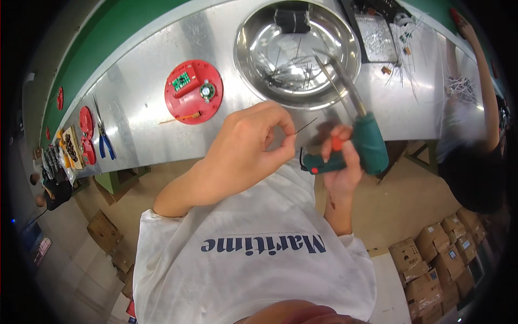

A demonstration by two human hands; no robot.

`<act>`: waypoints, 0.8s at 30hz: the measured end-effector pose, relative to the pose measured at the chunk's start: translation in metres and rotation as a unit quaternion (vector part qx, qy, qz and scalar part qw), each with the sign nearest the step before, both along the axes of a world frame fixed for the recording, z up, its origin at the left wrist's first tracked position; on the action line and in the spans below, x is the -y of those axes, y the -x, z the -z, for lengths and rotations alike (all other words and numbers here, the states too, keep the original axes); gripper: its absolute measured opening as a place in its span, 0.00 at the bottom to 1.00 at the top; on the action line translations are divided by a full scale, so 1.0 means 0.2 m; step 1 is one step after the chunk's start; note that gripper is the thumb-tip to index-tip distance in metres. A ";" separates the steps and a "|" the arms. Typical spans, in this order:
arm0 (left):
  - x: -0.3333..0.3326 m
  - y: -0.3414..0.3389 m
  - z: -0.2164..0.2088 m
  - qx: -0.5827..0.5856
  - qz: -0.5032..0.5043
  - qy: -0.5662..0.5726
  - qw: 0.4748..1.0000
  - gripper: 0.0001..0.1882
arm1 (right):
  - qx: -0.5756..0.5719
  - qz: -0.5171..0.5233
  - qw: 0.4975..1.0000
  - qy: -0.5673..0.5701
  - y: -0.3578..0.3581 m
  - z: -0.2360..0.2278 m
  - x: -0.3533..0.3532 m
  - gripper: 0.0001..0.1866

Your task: Soldering wires onto a printed circuit board mounted inside a red circular device housing.

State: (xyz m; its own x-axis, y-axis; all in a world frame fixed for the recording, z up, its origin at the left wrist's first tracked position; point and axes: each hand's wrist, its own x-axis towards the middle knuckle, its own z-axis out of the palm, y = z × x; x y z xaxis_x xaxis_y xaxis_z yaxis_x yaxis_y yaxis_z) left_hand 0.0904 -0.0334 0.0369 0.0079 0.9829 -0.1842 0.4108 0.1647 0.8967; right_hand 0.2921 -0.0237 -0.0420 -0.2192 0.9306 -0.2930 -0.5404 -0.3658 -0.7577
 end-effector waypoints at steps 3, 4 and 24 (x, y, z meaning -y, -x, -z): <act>0.07 0.00 0.00 0.004 -0.007 0.040 0.999 0.07 | 0.076 -0.039 0.994 -0.064 0.12 -0.10 0.00 0.18; 0.08 0.01 0.00 0.003 -0.005 0.046 0.999 0.07 | 0.074 -0.038 0.995 -0.058 0.15 -0.10 -0.01 0.18; 0.38 0.26 0.11 0.017 -0.077 0.035 0.996 0.10 | 0.109 -0.135 0.981 -0.089 0.38 -0.11 -0.01 0.22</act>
State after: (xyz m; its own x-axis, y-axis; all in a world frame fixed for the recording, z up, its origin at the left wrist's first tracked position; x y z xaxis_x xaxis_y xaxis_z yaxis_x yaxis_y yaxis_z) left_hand 0.0378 -0.1094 0.0153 -0.1354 0.9573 -0.2553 0.3451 0.2872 0.8935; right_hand 0.2169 -0.0219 -0.0196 -0.4146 0.8881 -0.1985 -0.2603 -0.3247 -0.9093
